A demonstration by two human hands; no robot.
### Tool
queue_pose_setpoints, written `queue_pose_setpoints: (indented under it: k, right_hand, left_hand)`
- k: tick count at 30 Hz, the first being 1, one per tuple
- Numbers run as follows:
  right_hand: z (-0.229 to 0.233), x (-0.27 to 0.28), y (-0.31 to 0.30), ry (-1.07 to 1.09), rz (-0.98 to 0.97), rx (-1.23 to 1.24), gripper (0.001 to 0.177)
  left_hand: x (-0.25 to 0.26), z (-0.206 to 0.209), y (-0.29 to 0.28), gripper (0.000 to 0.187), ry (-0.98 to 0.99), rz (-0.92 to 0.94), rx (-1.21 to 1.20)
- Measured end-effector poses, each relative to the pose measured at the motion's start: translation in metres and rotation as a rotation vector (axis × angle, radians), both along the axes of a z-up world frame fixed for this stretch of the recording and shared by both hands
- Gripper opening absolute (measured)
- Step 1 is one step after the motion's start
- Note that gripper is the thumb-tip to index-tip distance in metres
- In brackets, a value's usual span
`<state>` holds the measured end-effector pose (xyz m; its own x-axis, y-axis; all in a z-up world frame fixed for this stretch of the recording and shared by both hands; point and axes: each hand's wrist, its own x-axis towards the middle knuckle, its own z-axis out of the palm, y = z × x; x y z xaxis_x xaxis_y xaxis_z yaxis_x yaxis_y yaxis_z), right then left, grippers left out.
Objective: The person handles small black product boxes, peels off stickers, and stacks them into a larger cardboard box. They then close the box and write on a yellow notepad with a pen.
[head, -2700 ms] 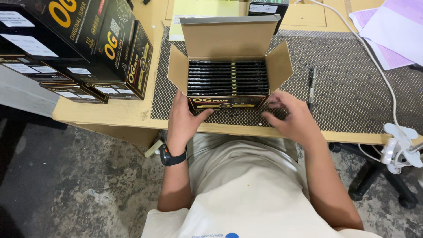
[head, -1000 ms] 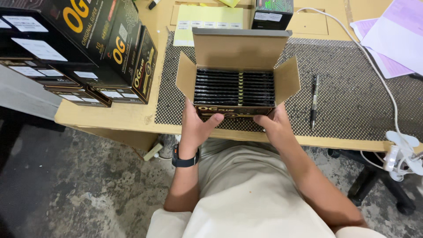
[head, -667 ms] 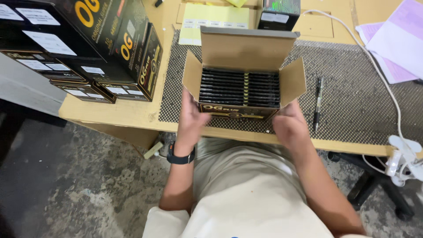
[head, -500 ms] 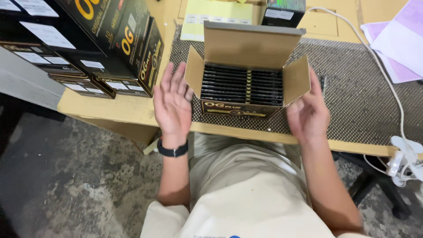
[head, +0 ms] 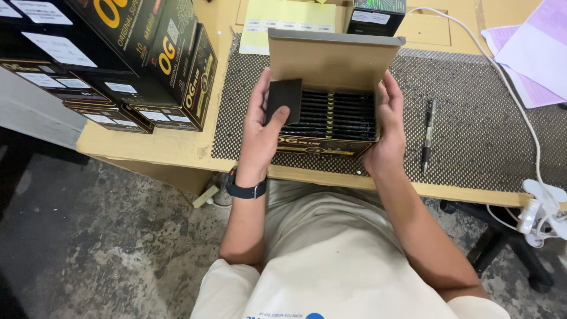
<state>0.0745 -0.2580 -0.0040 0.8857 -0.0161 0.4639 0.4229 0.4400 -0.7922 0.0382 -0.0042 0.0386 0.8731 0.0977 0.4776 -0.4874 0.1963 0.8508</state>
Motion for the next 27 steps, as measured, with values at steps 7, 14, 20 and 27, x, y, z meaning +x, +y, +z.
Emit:
queue_pose_setpoints:
  k: [7,14,20,27]
  right_hand:
    - [0.031,-0.013,0.011,0.028,0.038,-0.079,0.081]
    - [0.059,-0.027,0.026,0.012,-0.032,-0.103,0.057]
    - [0.05,-0.029,0.016,-0.176,-0.178,-0.304,0.017]
    - [0.053,-0.035,0.001,-0.177,0.105,-0.278,0.048]
  left_hand:
    - [0.003,-0.001,-0.001,0.082,0.007,0.034,-0.005]
    - [-0.016,0.019,-0.005,0.088,-0.096,0.067,-0.005]
    - [-0.02,0.014,-0.001,0.051,-0.282,0.108,0.115]
    - [-0.022,0.021,0.004,0.025,-0.263,0.072,0.109]
